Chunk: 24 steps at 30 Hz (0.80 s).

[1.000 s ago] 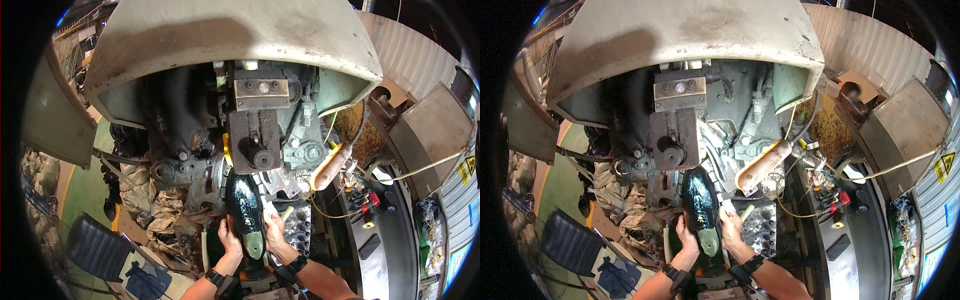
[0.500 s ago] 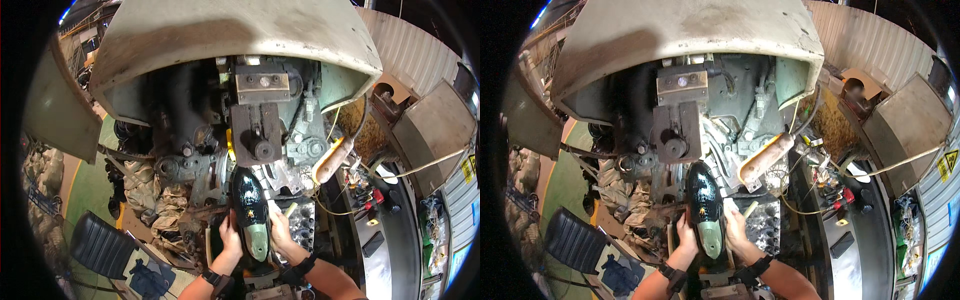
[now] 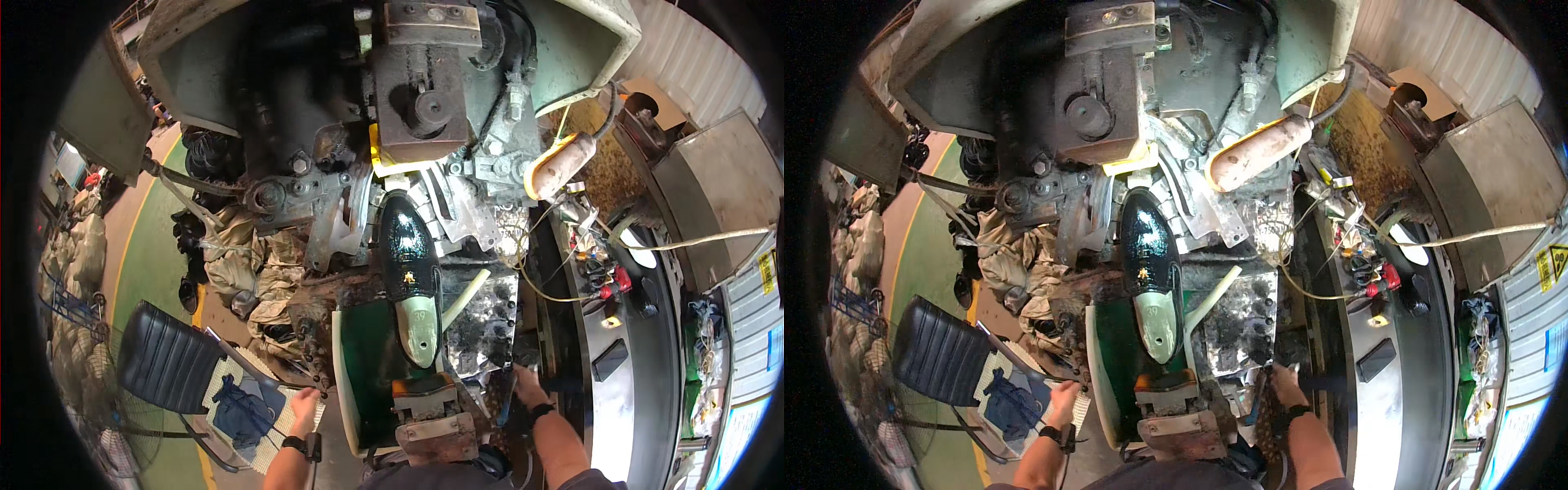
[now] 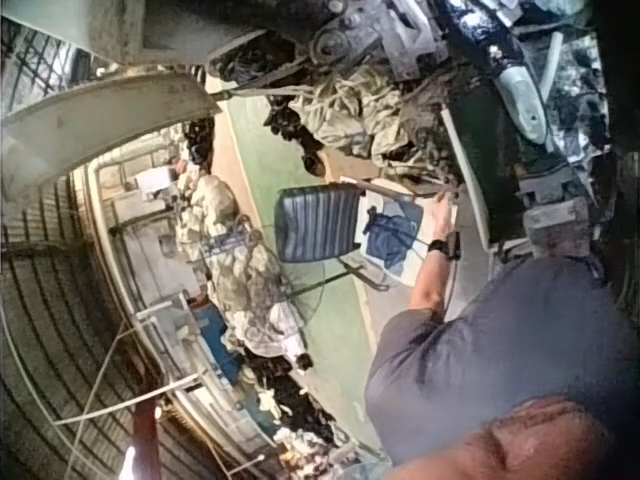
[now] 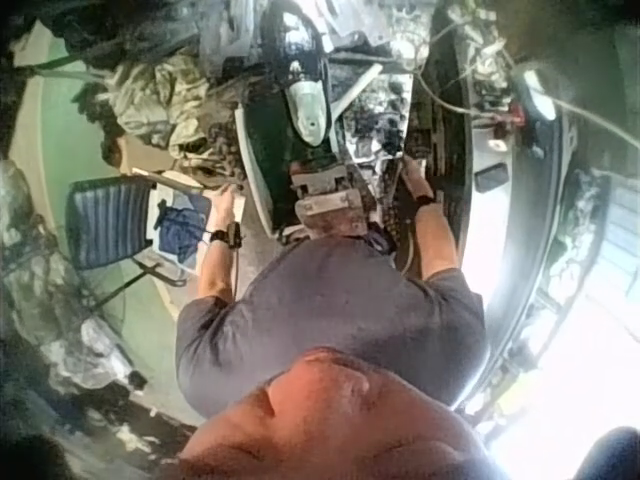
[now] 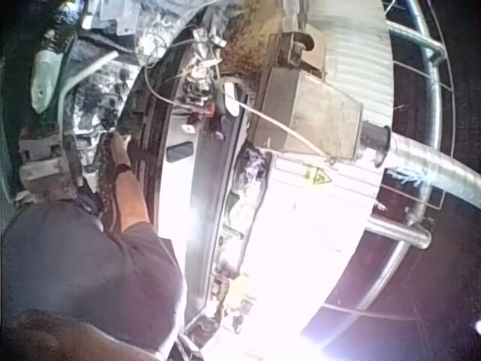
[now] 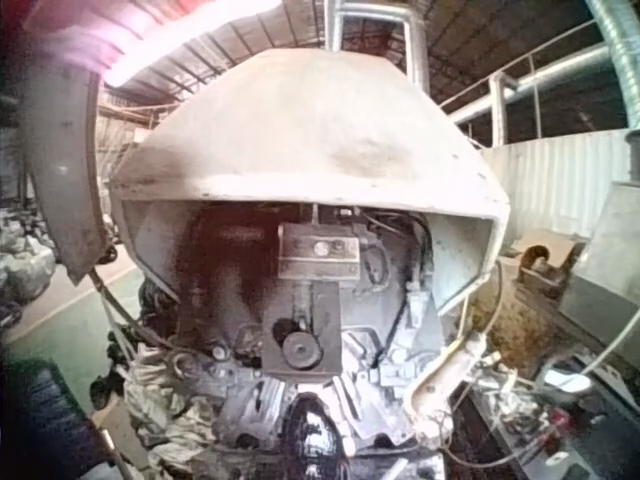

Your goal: Operating machinery to shape and trim shoe uppers during the manufacturing process.

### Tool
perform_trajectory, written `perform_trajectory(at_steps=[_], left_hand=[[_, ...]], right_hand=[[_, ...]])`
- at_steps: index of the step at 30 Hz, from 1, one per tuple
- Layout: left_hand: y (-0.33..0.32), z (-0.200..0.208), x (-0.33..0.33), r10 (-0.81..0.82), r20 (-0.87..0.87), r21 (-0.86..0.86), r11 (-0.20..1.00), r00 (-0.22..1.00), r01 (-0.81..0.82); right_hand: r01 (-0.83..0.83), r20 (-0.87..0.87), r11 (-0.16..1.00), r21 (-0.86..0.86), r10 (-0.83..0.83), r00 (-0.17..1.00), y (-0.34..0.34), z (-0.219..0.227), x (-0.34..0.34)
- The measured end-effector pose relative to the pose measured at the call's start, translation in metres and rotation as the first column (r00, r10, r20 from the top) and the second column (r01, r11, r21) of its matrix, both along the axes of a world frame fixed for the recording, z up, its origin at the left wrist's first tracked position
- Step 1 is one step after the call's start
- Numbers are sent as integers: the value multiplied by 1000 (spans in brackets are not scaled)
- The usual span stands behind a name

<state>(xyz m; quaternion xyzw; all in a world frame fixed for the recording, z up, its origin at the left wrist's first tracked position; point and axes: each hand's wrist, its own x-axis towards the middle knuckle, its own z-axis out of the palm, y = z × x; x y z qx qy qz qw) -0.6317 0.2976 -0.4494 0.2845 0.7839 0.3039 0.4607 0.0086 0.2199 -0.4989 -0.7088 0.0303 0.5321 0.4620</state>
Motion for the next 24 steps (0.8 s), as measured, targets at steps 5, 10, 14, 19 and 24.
perform_trajectory(at_steps=[5, 10, 14, 19, 24], left_hand=[[-26, -18, 23, 93, 410, -42, 996, 907, -84], [-18, 23, 2, -20, -258, 42, 999, 966, 32], [55, 185, 80, 9, -162, 556, 827, 987, 84], [120, 228, 208, -342, 364, 636, 771, 866, 37], [129, 262, 255, -258, 891, 359, 904, 373, -232]], right_hand=[[-396, 136, 896, 199, 375, 917, 2, 15, -77], [-739, 497, 638, -216, 723, 479, 27, 125, -68], [-313, 343, 807, 501, 147, 928, 93, 246, -88], [-326, -57, 756, 567, 431, 901, 201, 295, -211], [-272, 47, 583, 766, 372, 927, 207, 336, -277]])
